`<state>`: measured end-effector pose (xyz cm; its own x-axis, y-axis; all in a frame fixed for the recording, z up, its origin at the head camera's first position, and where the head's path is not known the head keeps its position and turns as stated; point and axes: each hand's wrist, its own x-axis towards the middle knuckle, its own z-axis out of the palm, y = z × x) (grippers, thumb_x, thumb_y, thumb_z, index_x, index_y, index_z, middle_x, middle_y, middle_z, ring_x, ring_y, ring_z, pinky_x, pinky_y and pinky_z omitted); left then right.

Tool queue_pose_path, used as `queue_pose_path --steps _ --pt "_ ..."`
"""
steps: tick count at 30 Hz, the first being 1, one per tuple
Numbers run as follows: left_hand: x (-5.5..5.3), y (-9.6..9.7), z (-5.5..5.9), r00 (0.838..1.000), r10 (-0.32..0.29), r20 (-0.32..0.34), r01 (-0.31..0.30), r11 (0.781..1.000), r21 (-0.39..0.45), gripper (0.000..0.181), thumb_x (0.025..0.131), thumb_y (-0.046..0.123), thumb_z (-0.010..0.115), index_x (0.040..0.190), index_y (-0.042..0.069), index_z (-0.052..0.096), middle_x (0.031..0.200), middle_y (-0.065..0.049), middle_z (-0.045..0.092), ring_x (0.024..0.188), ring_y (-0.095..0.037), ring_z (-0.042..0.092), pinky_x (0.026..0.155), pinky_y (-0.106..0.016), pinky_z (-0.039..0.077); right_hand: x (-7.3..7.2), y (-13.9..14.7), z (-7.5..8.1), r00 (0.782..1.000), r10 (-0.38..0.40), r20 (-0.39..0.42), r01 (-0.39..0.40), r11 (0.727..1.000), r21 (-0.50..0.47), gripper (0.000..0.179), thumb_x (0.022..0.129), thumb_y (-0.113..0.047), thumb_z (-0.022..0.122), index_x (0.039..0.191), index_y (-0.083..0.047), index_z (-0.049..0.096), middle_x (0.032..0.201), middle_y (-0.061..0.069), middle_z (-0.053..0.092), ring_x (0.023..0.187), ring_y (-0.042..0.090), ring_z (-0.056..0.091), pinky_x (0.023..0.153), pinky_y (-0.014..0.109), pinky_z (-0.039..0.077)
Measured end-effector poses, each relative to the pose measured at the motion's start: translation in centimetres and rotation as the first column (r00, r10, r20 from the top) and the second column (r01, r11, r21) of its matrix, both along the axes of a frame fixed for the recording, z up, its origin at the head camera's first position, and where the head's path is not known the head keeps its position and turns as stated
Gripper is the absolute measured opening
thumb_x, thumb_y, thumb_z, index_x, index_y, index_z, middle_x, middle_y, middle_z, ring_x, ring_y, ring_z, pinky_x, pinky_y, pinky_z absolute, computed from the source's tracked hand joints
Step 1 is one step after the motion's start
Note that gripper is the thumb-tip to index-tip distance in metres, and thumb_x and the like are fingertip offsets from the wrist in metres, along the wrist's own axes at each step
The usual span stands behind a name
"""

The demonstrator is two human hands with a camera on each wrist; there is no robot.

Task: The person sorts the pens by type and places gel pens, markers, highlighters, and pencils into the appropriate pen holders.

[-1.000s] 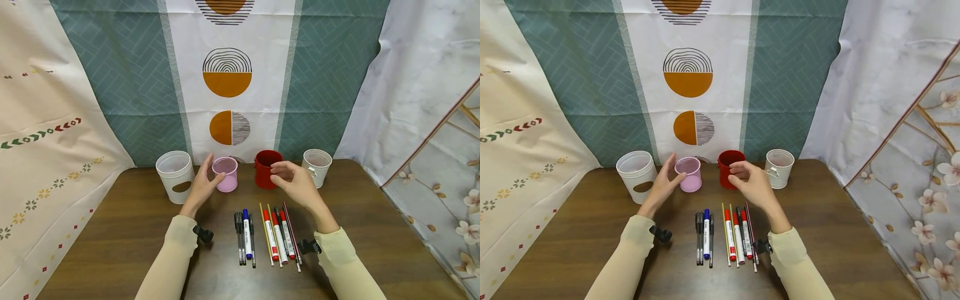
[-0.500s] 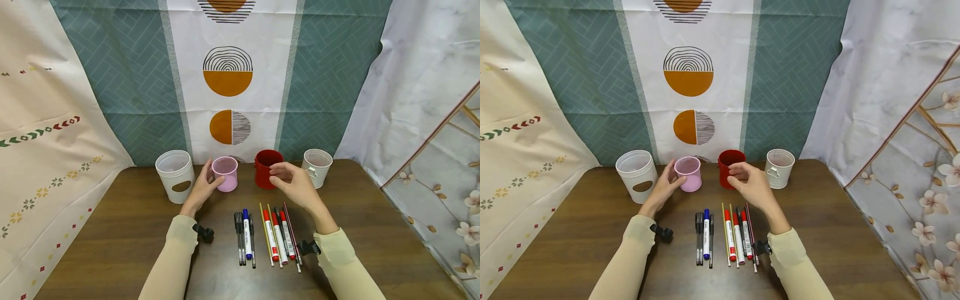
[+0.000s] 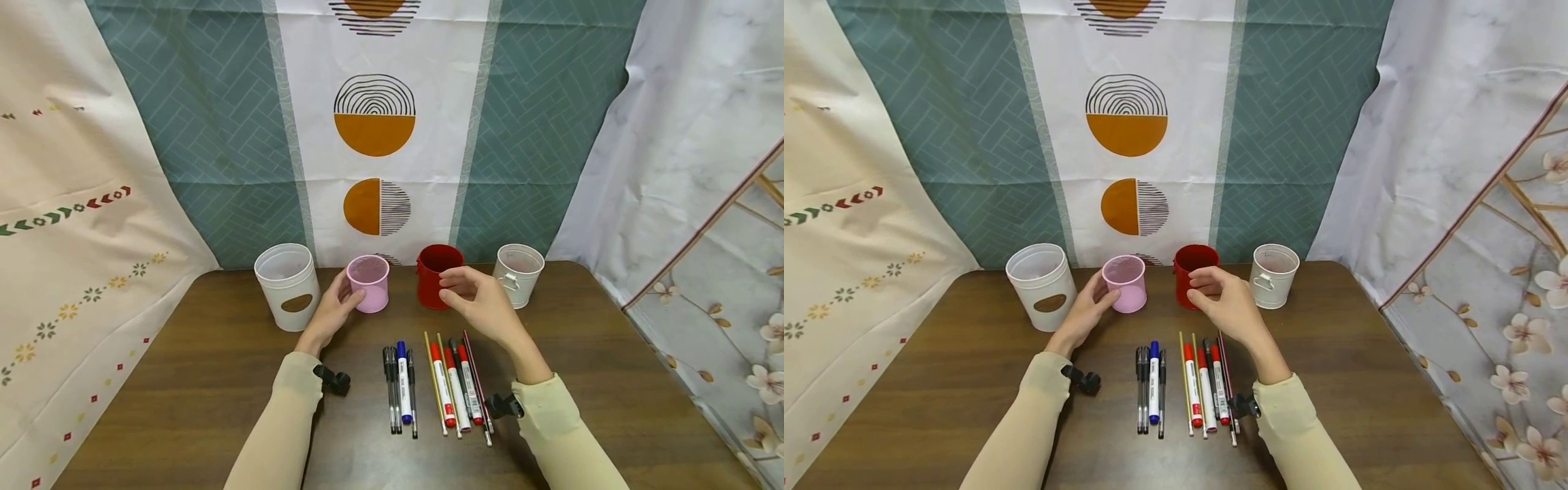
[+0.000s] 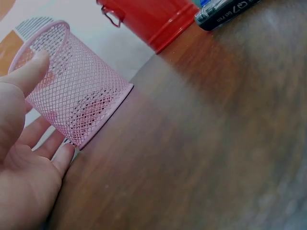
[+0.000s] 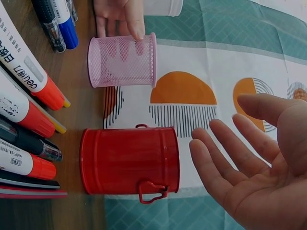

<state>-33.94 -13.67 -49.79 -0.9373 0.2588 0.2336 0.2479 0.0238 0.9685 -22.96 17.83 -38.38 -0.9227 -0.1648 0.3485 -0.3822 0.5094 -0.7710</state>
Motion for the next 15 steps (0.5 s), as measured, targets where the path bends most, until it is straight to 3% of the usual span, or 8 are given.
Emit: queue_pose_path --steps 10,15 --pt "-0.05 0.75 -0.41 0.999 0.04 -0.03 -0.04 0.999 -0.003 0.07 0.106 0.014 0.066 0.166 0.005 0.03 0.166 -0.021 0.038 0.155 -0.038 0.035 0.128 -0.049 0.029 0.04 -0.26 0.06 1.0 0.006 0.006 -0.006 1.0 0.007 0.03 0.099 -0.014 0.077 0.128 -0.008 0.072 0.123 0.012 0.076 0.106 0.03 0.074 0.091 0.045 0.063" --pt "0.0 0.61 -0.67 0.998 0.05 -0.028 -0.05 0.999 -0.006 0.069 0.106 0.014 0.066 0.166 0.006 0.031 0.166 -0.02 0.039 0.155 -0.036 0.036 0.128 -0.048 0.03 0.42 -0.93 0.04 1.0 0.011 -0.019 -0.01 0.999 0.051 0.027 0.097 -0.013 0.078 0.124 -0.009 0.073 0.115 0.009 0.078 0.099 0.024 0.076 0.089 0.041 0.064"
